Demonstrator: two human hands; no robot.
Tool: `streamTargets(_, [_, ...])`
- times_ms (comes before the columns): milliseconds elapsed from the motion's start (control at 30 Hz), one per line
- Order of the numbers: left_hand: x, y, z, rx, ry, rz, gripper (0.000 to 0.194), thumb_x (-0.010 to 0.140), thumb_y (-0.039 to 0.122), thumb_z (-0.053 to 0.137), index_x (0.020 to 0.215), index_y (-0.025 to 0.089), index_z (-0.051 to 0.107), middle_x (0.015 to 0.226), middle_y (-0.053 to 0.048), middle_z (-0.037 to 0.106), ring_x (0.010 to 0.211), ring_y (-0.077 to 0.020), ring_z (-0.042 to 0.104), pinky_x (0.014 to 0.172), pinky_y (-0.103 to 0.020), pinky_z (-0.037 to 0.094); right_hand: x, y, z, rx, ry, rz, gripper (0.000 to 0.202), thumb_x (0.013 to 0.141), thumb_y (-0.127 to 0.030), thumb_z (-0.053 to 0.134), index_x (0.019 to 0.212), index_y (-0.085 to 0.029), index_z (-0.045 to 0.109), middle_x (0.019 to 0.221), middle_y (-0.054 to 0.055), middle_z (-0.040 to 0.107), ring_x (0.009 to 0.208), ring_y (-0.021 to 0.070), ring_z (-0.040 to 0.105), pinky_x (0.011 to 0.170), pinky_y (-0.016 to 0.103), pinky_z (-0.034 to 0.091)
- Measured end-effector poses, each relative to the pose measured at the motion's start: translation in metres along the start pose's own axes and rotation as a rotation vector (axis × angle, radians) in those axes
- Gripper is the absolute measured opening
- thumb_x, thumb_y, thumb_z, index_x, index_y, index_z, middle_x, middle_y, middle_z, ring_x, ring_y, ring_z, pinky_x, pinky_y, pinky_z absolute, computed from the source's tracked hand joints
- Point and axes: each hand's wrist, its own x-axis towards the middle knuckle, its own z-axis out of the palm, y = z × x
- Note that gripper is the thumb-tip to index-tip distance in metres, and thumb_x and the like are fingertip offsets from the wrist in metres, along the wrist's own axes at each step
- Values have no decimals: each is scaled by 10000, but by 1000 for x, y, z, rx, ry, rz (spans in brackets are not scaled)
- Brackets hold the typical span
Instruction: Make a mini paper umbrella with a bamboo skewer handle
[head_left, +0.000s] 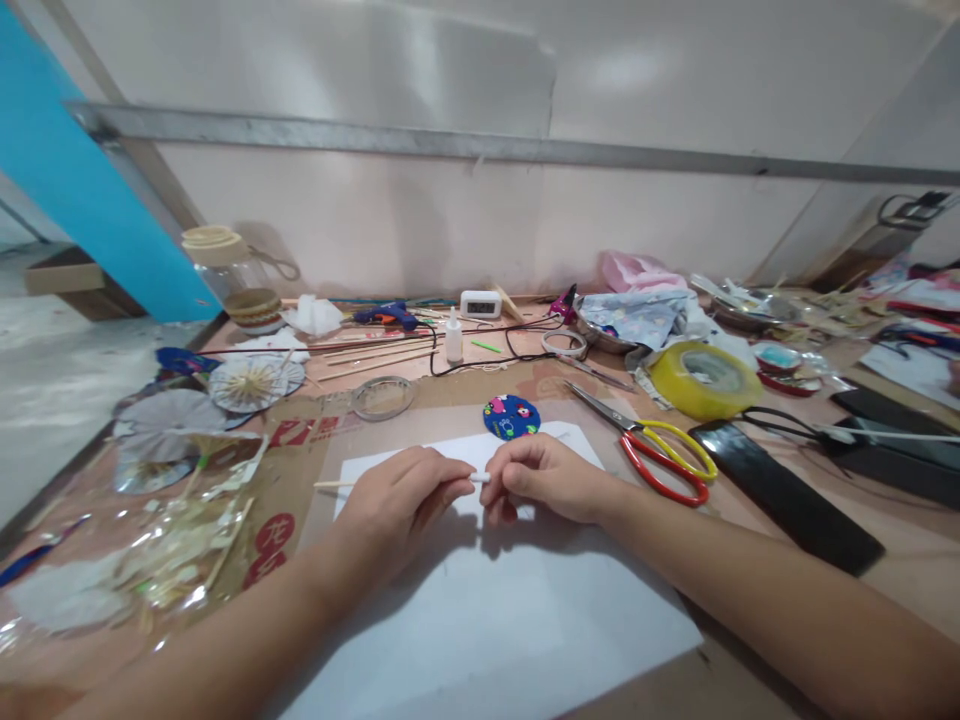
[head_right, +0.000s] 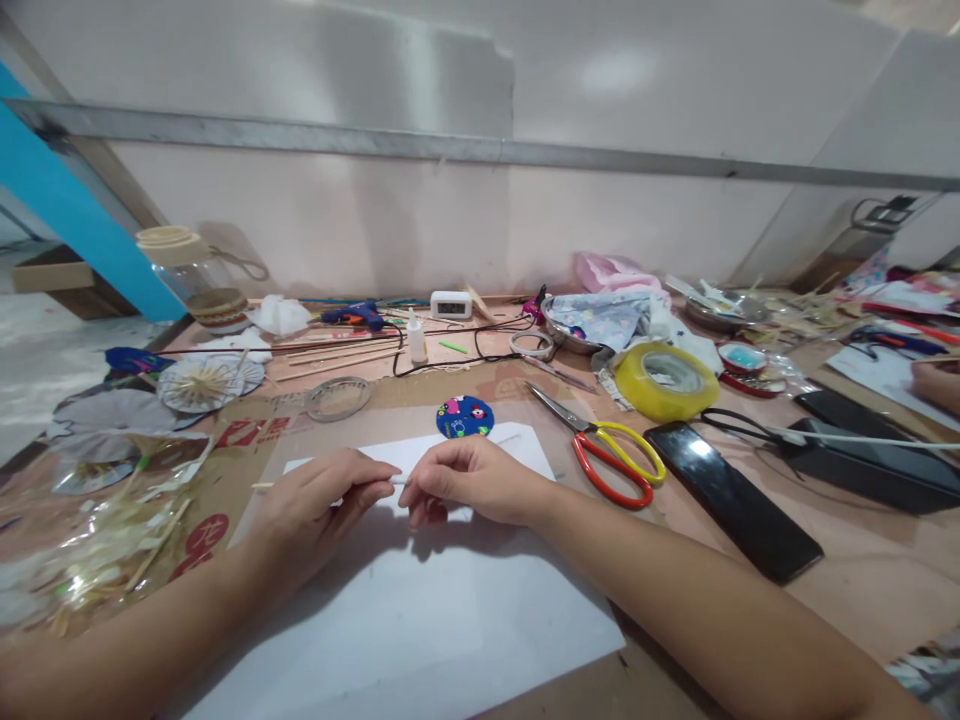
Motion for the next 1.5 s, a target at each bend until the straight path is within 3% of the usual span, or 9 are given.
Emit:
streamTargets(100, [-2, -4, 1, 17, 6, -10, 114, 996, 237, 532, 967, 189, 631, 803, -8, 711, 705, -129, 637, 658, -228, 475, -1, 0, 1, 10, -6, 25, 401, 828, -523, 729, 852, -124, 742, 702, 44, 738, 591, 90, 645, 602, 214, 492])
streamTargets(300, [-2, -7, 2, 36, 30, -5, 162, 986, 233, 559, 1117, 179, 637, 805, -19, 709, 711, -130, 629, 656, -227, 481, -1, 3, 1, 69, -36, 18, 429, 862, -537, 686, 834, -111, 724, 714, 54, 734, 608, 99, 656, 624, 221, 507])
streamTargets(567, [-1, -2, -1, -10, 11, 77, 135, 969, 176, 571, 1094, 178, 623, 844, -37, 712, 730, -139, 625, 663, -242, 497, 1, -3, 2, 49, -39, 45, 441, 840, -543, 704, 791, -105, 698, 708, 44, 711, 595, 95, 642, 598, 218, 494])
streamTargets(800, [4, 2, -3, -52, -10, 51, 122, 973, 167, 546, 1040, 160, 649, 793, -34, 705, 696, -131, 631, 644, -227, 499, 0, -3, 3, 32, -61, 42, 447, 813, -550, 729, 825, -104, 705, 718, 45, 719, 599, 88, 639, 608, 215, 493])
streamTargets(1300, [0, 2, -6, 38, -7, 114, 154, 957, 140, 566, 1088, 165, 643, 828, -48, 725, 699, -139, 653, 615, -234, 499, -3, -3, 10, -94, 57, 6, 470, 798, -604, 708, 795, -135, 674, 667, 19, 688, 580, 101, 626, 599, 237, 492])
streamTargets(1500, [-2, -1, -3, 60, -29, 41, 126, 964, 153, 553, 1031, 172, 657, 845, -51, 731, 740, -155, 664, 668, -255, 508, -3, -5, 14, -162, 115, -9, 462, 844, -607, 659, 787, -149, 638, 669, 19, 668, 598, 118, 635, 596, 246, 483])
